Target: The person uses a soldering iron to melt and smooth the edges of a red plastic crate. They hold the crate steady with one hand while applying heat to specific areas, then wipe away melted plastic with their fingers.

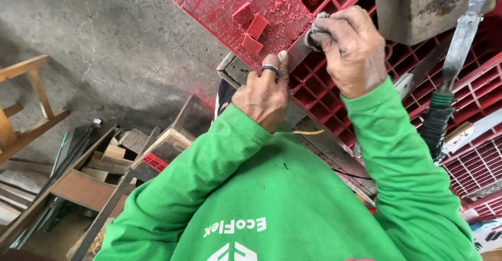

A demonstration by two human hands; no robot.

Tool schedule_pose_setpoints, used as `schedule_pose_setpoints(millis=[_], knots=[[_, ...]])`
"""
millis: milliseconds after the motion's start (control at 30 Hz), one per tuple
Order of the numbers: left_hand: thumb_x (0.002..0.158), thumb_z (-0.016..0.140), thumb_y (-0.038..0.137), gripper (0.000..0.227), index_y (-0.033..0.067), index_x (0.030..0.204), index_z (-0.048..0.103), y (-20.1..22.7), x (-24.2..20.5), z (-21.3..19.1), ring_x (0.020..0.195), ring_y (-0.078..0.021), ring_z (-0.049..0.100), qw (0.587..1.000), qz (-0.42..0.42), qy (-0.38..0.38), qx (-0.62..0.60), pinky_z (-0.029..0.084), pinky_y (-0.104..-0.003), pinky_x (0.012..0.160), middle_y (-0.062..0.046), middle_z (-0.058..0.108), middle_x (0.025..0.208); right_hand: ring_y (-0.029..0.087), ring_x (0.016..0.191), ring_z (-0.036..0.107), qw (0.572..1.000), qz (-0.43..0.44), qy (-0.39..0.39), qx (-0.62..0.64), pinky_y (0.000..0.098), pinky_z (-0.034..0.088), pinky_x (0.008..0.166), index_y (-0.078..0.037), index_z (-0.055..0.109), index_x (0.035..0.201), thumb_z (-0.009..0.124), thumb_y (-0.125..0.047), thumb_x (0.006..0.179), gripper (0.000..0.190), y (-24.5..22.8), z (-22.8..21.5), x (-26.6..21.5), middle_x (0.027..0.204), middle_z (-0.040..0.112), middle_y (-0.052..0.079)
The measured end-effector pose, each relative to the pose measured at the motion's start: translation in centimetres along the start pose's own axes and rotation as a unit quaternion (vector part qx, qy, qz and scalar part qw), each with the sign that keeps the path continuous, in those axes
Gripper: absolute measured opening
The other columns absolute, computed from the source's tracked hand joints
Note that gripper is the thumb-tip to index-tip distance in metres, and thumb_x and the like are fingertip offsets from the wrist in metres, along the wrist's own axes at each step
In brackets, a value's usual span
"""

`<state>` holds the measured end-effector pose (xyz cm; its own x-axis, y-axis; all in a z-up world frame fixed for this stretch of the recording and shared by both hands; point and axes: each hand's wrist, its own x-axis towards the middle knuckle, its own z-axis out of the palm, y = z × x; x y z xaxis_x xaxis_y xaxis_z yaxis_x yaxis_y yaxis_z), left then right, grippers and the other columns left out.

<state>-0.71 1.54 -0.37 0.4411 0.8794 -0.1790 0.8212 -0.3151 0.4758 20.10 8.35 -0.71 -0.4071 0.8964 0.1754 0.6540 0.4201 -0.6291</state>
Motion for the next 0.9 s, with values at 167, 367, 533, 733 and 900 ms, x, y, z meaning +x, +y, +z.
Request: schedule_pose_setpoints(millis=[167,367,533,733,900], knots=[[0.092,0.056,0.005,0.064,-0.0102,0.151,0.039,0.2,-0.1,0.4,0.078,-0.0279,0.062,0.999,-0.016,-0.009,0.035,0.056,-0.039,0.051,-0.019,0.052,0.125,0.027,0.103,0.064,0.999,0.025,-0.027,-0.04,0.0351,0.055,0.088,-0.001,0.071,0.112,0.081,0.006,0.095,0.021,0.2,1.1,-0.4,0.11,0.065,0.01],[0.09,0.057,0.004,0.066,-0.0098,0.152,0.039,0.4,0.0,0.5,0.077,-0.0275,0.063,0.999,-0.023,0.01,0.02,0.056,-0.039,0.052,-0.018,0.052,0.122,0.025,0.102,0.064,0.998,0.02,-0.019,-0.05,0.0334,0.056,0.088,-0.001,0.071,0.112,0.083,0.004,0.095,0.021,0.2,1.1,-0.1,0.11,0.066,0.008],[0.092,0.057,0.005,0.064,-0.0093,0.152,0.038,0.5,0.0,0.6,0.077,-0.0279,0.063,1.0,-0.026,0.005,0.012,0.056,-0.04,0.052,-0.019,0.052,0.121,0.024,0.1,0.063,0.998,0.015,-0.011,-0.054,0.0339,0.056,0.089,-0.001,0.071,0.111,0.084,0.002,0.095,0.02,0.7,1.6,-0.9,0.109,0.066,0.008],[0.09,0.056,0.002,0.065,-0.011,0.151,0.038,0.2,-0.5,0.6,0.077,-0.029,0.063,1.0,-0.006,-0.004,0.02,0.057,-0.039,0.052,-0.02,0.052,0.123,0.022,0.099,0.068,0.998,0.04,0.035,-0.028,0.0338,0.058,0.088,-0.002,0.071,0.114,0.083,-0.002,0.105,0.014,1.3,-0.2,-0.9,0.107,0.068,0.009],[0.093,0.054,-0.001,0.064,-0.0112,0.153,0.035,0.0,-0.4,0.8,0.081,-0.0307,0.062,1.0,0.003,0.023,0.003,0.057,-0.04,0.057,-0.023,0.051,0.126,0.02,0.1,0.069,0.987,0.107,0.103,0.06,0.0332,0.057,0.09,0.002,0.067,0.12,0.063,0.002,0.111,0.009,2.2,-6.8,-1.2,0.114,0.071,0.01]])
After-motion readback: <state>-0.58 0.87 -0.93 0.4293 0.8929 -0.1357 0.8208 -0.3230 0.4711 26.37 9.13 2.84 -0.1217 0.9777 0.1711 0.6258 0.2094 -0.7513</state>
